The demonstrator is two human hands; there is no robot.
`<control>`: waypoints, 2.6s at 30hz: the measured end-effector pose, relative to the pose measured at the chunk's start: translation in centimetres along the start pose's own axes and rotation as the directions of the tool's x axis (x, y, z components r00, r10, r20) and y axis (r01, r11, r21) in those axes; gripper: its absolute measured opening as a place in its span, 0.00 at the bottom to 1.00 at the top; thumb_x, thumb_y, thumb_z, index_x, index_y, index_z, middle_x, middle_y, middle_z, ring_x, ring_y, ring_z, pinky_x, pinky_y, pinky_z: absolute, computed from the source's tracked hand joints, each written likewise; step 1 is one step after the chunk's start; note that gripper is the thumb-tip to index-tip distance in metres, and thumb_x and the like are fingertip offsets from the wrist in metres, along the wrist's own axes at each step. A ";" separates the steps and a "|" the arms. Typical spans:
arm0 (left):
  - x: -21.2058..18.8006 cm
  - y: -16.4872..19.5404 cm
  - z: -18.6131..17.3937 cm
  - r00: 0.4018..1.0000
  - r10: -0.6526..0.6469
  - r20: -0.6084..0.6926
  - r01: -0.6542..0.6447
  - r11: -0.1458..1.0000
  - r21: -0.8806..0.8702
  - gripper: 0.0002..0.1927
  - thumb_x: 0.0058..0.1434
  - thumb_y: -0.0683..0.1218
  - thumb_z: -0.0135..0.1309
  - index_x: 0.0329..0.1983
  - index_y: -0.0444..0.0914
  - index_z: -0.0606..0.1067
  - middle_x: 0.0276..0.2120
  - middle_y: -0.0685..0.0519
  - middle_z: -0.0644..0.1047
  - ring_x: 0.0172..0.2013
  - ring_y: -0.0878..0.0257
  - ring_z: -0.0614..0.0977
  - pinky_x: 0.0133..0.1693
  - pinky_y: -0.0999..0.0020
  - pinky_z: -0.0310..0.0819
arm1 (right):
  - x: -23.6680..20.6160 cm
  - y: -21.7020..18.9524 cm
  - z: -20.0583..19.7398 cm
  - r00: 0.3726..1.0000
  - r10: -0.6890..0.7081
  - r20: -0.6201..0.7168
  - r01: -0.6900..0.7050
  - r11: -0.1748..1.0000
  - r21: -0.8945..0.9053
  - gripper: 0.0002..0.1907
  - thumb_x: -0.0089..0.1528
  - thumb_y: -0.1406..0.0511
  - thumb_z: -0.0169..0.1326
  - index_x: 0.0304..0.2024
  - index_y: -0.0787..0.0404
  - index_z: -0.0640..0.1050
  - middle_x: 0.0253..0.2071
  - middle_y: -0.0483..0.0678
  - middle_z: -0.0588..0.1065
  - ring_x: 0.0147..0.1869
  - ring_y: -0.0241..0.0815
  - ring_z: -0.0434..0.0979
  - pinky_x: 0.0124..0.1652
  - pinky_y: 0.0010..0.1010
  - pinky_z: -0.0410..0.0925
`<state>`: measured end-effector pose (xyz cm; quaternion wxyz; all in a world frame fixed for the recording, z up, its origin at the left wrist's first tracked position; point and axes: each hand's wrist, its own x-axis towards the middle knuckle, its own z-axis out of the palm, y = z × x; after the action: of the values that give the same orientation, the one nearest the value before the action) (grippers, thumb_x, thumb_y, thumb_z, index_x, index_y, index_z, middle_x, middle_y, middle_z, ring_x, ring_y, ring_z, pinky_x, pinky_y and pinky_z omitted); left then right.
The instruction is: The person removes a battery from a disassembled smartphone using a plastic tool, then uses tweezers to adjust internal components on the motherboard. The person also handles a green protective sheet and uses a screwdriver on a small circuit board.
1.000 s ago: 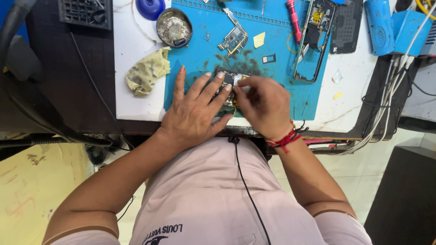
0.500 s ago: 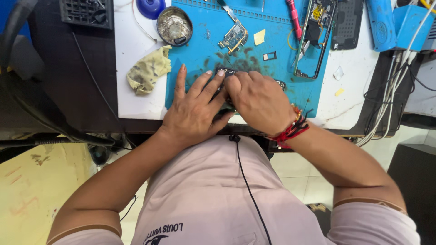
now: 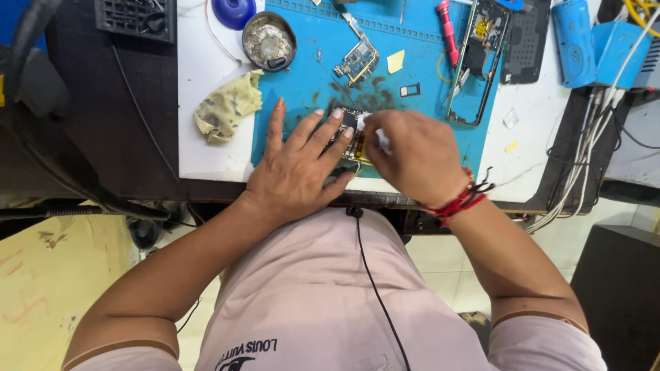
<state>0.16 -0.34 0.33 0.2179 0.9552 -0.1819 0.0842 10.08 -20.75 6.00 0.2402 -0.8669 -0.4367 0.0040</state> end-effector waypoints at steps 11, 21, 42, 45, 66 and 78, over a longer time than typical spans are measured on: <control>0.0 0.0 -0.1 1.000 -0.002 -0.019 0.003 1.000 0.013 0.30 0.69 0.62 0.54 0.64 0.38 0.75 0.65 0.43 0.71 0.65 0.50 0.70 0.69 0.31 0.40 | 1.8 -1.7 0.2 0.943 -0.141 0.302 0.245 0.908 -0.341 0.14 0.62 0.65 0.51 0.49 0.64 0.73 0.30 0.43 0.74 0.35 0.42 0.75 0.33 0.34 0.68; -0.2 -0.2 0.2 1.000 0.011 -0.013 -0.011 1.000 0.002 0.27 0.67 0.62 0.55 0.60 0.40 0.77 0.63 0.45 0.73 0.65 0.49 0.69 0.69 0.30 0.39 | 2.8 -2.4 0.2 0.919 -0.140 0.369 0.305 0.846 -0.438 0.16 0.62 0.65 0.51 0.51 0.66 0.74 0.29 0.42 0.74 0.33 0.39 0.75 0.29 0.31 0.67; 0.0 0.0 -0.1 1.000 -0.003 0.017 0.002 1.000 0.023 0.30 0.68 0.62 0.54 0.64 0.37 0.76 0.65 0.43 0.71 0.65 0.50 0.69 0.69 0.30 0.39 | 1.3 3.5 -2.4 0.985 0.153 -0.082 -0.141 0.981 0.133 0.10 0.64 0.73 0.61 0.46 0.60 0.75 0.35 0.47 0.78 0.29 0.41 0.77 0.31 0.31 0.68; 0.0 0.0 -0.2 0.999 -0.014 0.033 0.013 1.000 0.019 0.30 0.68 0.62 0.54 0.64 0.38 0.76 0.66 0.43 0.71 0.65 0.50 0.69 0.69 0.31 0.39 | 0.2 2.4 -0.9 0.979 0.202 -0.032 -0.191 0.959 0.210 0.12 0.64 0.70 0.62 0.48 0.61 0.75 0.39 0.47 0.81 0.28 0.40 0.78 0.30 0.30 0.68; 0.0 0.0 -0.2 1.000 -0.011 0.019 0.010 1.000 0.018 0.30 0.68 0.62 0.54 0.63 0.38 0.77 0.66 0.44 0.71 0.65 0.50 0.69 0.69 0.30 0.40 | 1.4 0.7 1.2 0.974 0.228 -0.004 -0.224 0.962 0.158 0.15 0.61 0.69 0.65 0.46 0.62 0.73 0.38 0.48 0.81 0.39 0.50 0.83 0.36 0.37 0.71; 0.1 0.0 -0.2 1.000 -0.010 0.021 0.010 1.000 0.017 0.30 0.68 0.62 0.55 0.62 0.37 0.77 0.66 0.43 0.71 0.65 0.50 0.70 0.69 0.30 0.41 | 3.1 1.9 0.3 0.968 0.194 0.160 -0.221 0.960 0.171 0.16 0.58 0.68 0.66 0.44 0.63 0.73 0.34 0.49 0.81 0.38 0.52 0.82 0.35 0.40 0.71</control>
<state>0.19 -0.29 0.52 0.2082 0.9587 -0.1785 0.0748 13.37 -19.29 5.59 0.2874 -0.8790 -0.3567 0.1321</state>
